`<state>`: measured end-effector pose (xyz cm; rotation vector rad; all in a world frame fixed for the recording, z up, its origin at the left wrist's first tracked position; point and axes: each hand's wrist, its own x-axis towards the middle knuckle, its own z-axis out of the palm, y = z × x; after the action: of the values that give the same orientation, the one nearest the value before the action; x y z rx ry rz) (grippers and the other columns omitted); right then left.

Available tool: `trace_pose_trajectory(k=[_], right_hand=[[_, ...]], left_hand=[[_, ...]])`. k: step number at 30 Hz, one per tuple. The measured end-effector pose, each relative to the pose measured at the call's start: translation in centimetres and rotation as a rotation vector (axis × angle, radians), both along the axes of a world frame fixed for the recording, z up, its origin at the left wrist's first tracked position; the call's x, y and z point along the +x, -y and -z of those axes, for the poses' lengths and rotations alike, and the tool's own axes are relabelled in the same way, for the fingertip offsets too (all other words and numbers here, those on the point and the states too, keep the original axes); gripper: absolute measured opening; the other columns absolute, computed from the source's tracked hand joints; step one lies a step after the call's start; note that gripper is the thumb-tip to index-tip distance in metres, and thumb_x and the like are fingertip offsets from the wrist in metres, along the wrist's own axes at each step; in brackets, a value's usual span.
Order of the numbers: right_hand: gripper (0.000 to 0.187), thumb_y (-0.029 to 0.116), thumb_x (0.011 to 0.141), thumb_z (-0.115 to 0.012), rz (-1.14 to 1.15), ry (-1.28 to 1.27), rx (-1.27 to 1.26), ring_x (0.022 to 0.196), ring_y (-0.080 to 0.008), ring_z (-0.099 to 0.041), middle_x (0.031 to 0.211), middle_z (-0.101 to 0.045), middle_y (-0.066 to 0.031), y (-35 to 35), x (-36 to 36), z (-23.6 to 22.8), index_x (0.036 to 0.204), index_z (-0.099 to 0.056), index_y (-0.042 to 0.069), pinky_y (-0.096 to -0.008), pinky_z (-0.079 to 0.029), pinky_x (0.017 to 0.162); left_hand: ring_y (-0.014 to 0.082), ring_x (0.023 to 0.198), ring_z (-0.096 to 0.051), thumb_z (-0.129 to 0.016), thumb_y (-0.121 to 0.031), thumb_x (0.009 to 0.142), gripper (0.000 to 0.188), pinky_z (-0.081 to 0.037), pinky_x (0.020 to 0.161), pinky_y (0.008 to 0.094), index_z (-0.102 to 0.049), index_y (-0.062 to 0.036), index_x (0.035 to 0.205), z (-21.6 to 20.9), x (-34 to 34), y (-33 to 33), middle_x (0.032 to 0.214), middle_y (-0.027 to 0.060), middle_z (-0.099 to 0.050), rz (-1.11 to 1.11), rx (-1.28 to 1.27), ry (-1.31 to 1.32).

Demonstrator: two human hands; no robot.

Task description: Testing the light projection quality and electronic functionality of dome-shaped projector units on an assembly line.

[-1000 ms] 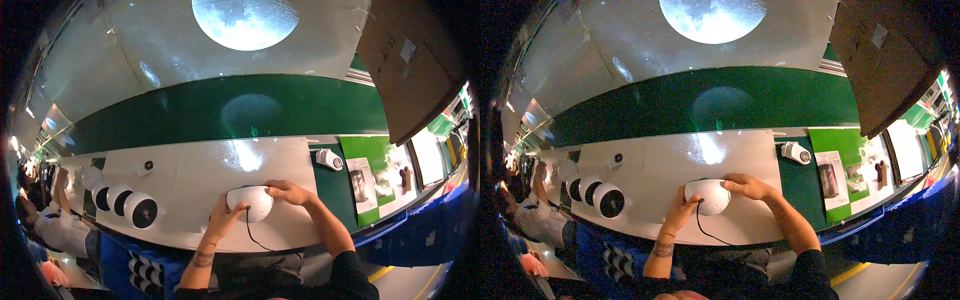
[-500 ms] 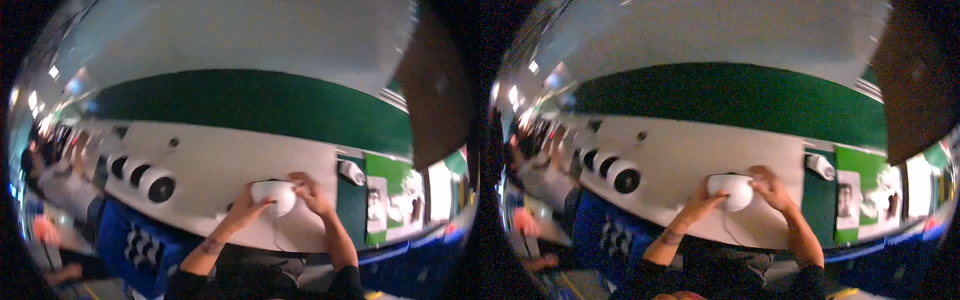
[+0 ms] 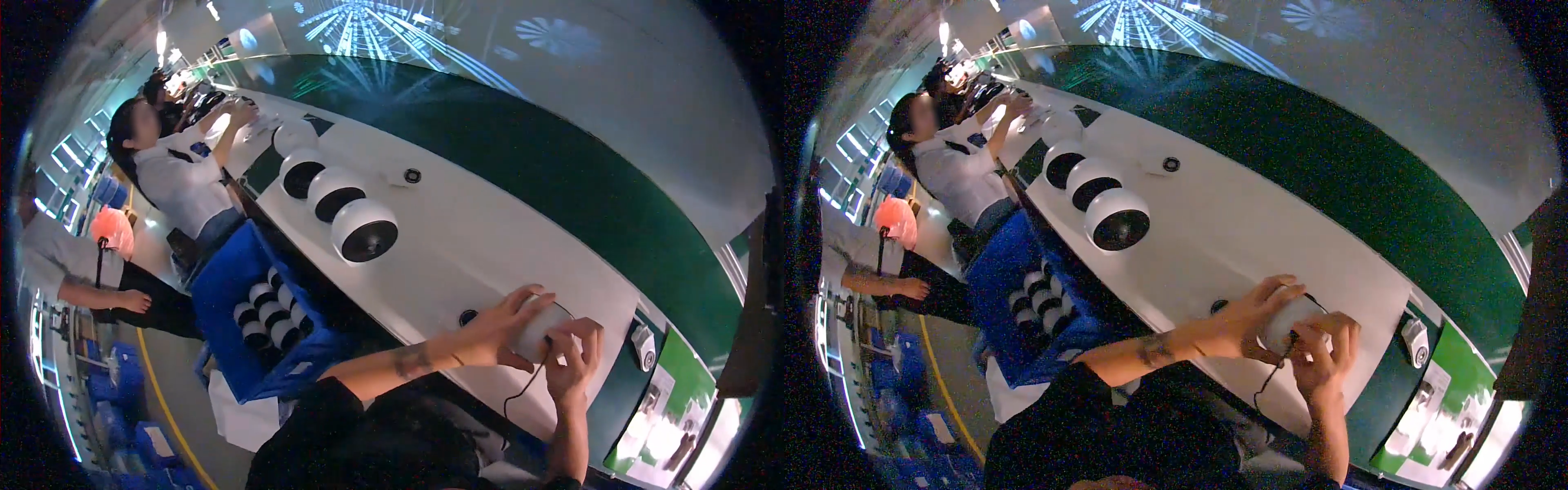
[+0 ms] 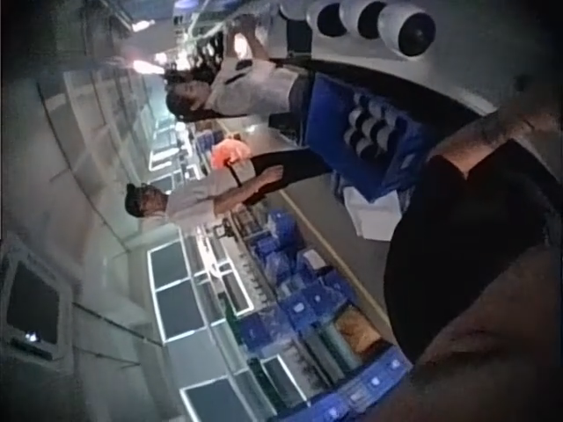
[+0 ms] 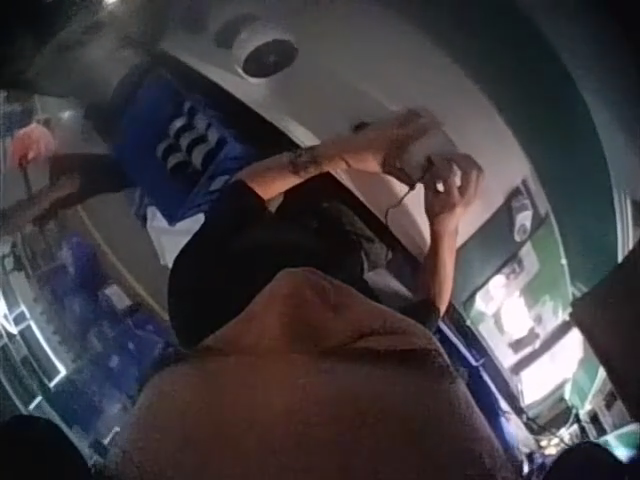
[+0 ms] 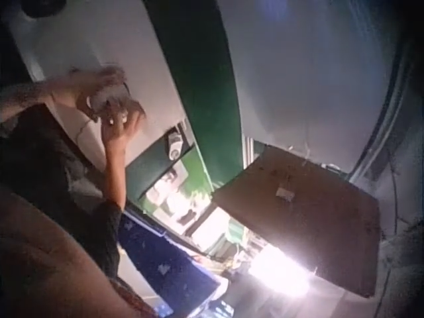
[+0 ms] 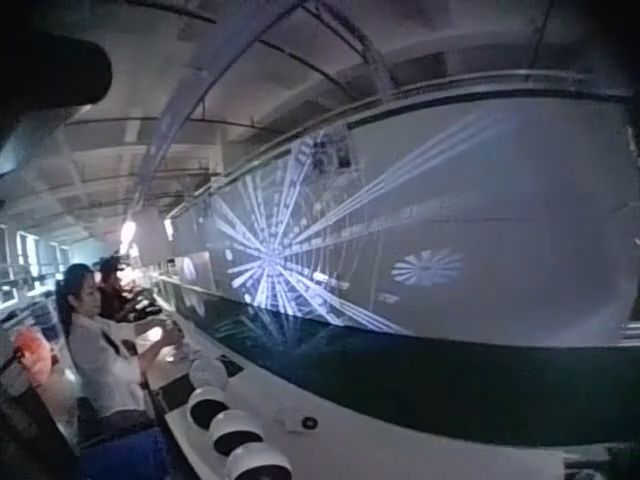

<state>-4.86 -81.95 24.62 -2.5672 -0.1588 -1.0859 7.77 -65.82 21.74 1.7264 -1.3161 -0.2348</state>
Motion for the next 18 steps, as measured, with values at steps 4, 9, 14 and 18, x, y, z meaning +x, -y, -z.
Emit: trace_pose_trajectory(k=[4,9,14,18], right_hand=[[0.023,0.006,0.077,-0.078,-0.008,0.14,-0.13,0.089,-0.0291,-0.062,0.098,-0.064,-0.006,0.0,0.3,0.0,0.097,-0.067,0.009,-0.0464,-0.045,0.079],[0.017,0.017,0.095,-0.072,-0.042,0.295,0.049,0.082,-0.0291,-0.059,0.101,-0.057,-0.0108,-0.5,-2.1,-2.4,0.101,-0.06,0.006,-0.0463,-0.045,0.072],[0.023,0.009,0.077,-0.082,-0.033,0.142,0.037,0.077,-0.0267,-0.057,0.09,-0.058,-0.0072,-0.3,-3.2,-2.3,0.095,-0.068,0.01,-0.0422,-0.046,0.067],[0.033,0.001,0.065,-0.084,-0.195,0.103,0.08,0.076,-0.0252,-0.059,0.088,-0.058,-0.0069,-0.7,-0.9,1.7,0.095,-0.073,0.009,-0.0405,-0.047,0.066]], left_hand=[[0.0561,0.135,-0.046,-0.096,-0.029,0.066,0.117,-0.051,0.106,0.0554,-0.025,-0.0106,0.159,0.0,-0.1,0.7,0.155,0.0274,-0.032,-0.003,0.039,0.005],[0.049,0.144,-0.035,-0.095,-0.028,0.067,0.119,-0.041,0.117,0.0536,-0.025,-0.0046,0.16,0.7,1.5,1.5,0.155,0.0255,-0.034,0.052,-0.023,0.046],[0.0495,0.148,-0.028,-0.097,-0.039,0.062,0.126,-0.032,0.121,0.0564,-0.027,-0.0062,0.161,2.7,4.3,2.9,0.156,0.0276,-0.033,0.112,-0.113,0.03],[0.0435,0.15,-0.024,-0.097,-0.047,0.057,0.129,-0.024,0.124,0.0575,-0.031,-0.0082,0.161,3.8,10.3,6.6,0.163,0.0214,-0.03,0.079,-0.079,0.052]])
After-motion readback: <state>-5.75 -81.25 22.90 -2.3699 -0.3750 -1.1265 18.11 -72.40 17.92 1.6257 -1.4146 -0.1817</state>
